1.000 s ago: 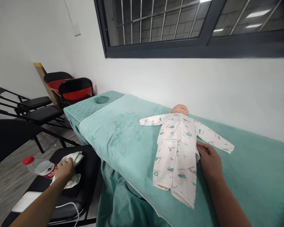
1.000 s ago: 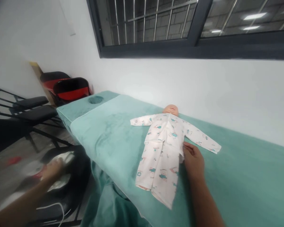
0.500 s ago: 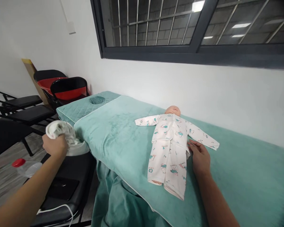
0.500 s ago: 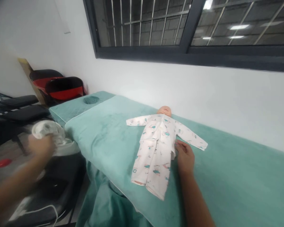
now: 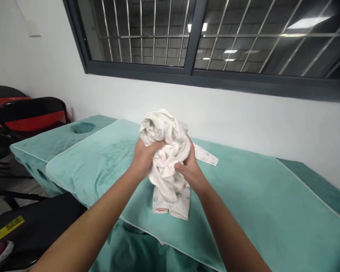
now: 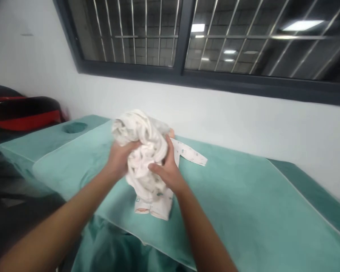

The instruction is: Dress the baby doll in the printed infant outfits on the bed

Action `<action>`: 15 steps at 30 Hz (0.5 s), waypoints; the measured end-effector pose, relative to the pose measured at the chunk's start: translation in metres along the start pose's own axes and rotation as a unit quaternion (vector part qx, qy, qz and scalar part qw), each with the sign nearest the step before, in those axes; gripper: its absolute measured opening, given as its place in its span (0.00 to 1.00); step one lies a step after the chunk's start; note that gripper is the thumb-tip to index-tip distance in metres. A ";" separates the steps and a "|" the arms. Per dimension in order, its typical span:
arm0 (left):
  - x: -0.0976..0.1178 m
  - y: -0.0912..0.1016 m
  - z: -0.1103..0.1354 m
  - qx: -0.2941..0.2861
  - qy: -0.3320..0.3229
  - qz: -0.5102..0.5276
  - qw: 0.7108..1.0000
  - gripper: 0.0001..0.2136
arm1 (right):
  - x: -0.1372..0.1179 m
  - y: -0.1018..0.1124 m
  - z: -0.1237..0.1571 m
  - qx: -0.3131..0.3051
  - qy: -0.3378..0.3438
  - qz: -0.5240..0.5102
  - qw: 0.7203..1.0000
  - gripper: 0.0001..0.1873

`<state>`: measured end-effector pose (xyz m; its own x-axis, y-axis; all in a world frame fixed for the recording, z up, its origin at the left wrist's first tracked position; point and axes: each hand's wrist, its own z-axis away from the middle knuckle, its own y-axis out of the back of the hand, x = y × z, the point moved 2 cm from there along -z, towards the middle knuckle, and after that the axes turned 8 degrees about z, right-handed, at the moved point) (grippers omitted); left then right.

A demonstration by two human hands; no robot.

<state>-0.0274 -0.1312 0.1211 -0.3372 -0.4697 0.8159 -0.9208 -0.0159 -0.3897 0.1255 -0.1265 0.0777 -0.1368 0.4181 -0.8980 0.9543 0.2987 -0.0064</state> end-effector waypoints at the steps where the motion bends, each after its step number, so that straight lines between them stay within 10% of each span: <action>1: -0.009 -0.017 0.002 -0.027 0.021 0.020 0.999 0.22 | -0.004 0.000 0.001 0.001 -0.001 -0.013 1.000 0.56; 8: -0.037 -0.052 0.007 -0.153 0.079 -0.009 0.985 0.21 | -0.018 0.023 0.006 0.074 -0.019 -0.020 0.997 0.43; 15: -0.047 -0.006 0.006 -0.187 0.112 -0.109 0.970 0.18 | -0.047 0.099 0.036 0.166 -0.129 0.056 0.976 0.38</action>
<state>-0.0055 -0.1141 0.0827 -0.1217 -0.2865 0.9503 -0.9675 0.2481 -0.0491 0.2363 -0.1475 0.1028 0.0040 0.1894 -0.9819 0.9988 -0.0486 -0.0053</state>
